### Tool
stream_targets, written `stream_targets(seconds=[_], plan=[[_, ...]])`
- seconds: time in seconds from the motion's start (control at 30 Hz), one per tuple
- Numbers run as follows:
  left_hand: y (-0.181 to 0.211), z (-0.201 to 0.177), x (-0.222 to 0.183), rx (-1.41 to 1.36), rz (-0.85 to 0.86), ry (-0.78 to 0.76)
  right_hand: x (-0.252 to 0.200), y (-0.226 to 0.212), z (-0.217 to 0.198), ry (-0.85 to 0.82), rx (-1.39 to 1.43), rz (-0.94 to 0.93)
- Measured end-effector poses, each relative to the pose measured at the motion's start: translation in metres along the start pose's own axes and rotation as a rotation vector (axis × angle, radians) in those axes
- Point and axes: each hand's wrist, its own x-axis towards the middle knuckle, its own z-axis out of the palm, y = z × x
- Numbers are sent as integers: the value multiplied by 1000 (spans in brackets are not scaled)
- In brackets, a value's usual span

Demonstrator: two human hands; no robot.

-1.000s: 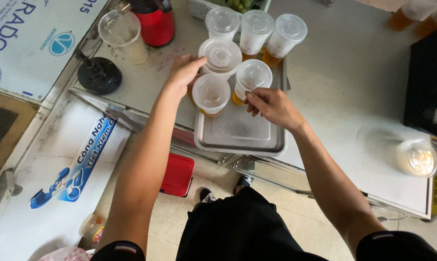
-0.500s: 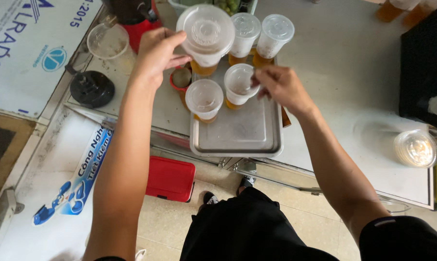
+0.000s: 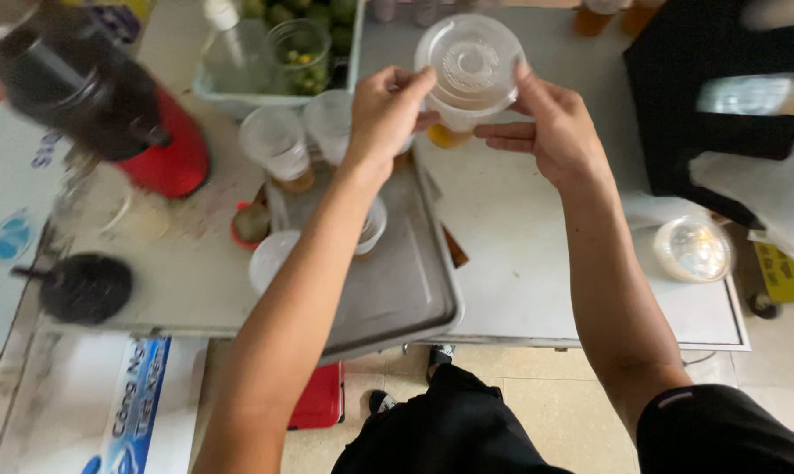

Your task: The person moves several plastic cups of liquid from a tray to a counter, then opens a chest freezer and takes out a wire rack of frozen buns. They place the buns onto another rack and put them into a food steamer, finally closing the door and turning the dial.

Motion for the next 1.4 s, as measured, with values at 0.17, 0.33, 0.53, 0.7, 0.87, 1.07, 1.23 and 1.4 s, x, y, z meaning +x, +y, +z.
stream_targets(seconds=[0.17, 0.33, 0.53, 0.7, 0.87, 1.07, 1.23, 1.4], plan=[[-55, 71, 58, -24, -152, -57, 37, 30, -66, 160, 114, 56], [-88, 103, 89, 59, -342, -110, 109, 86, -131, 345, 263, 90], [-109, 98, 78, 212, -321, -212, 237, 152, -197, 445, 300, 38], [-111, 87, 80, 296, -315, -146, 328, 180, -224, 520, 272, 65], [-107, 83, 84, 241, -344, -134, 372, 193, -239, 538, 235, 45], [-102, 79, 82, 207, -351, -100, 395, 203, -245, 557, 191, 53], [-93, 81, 75, 310, -205, -52, 380, 208, -241, 544, 214, 87], [-69, 66, 68, 318, -29, -88, 327, 220, -204, 490, 92, 128]])
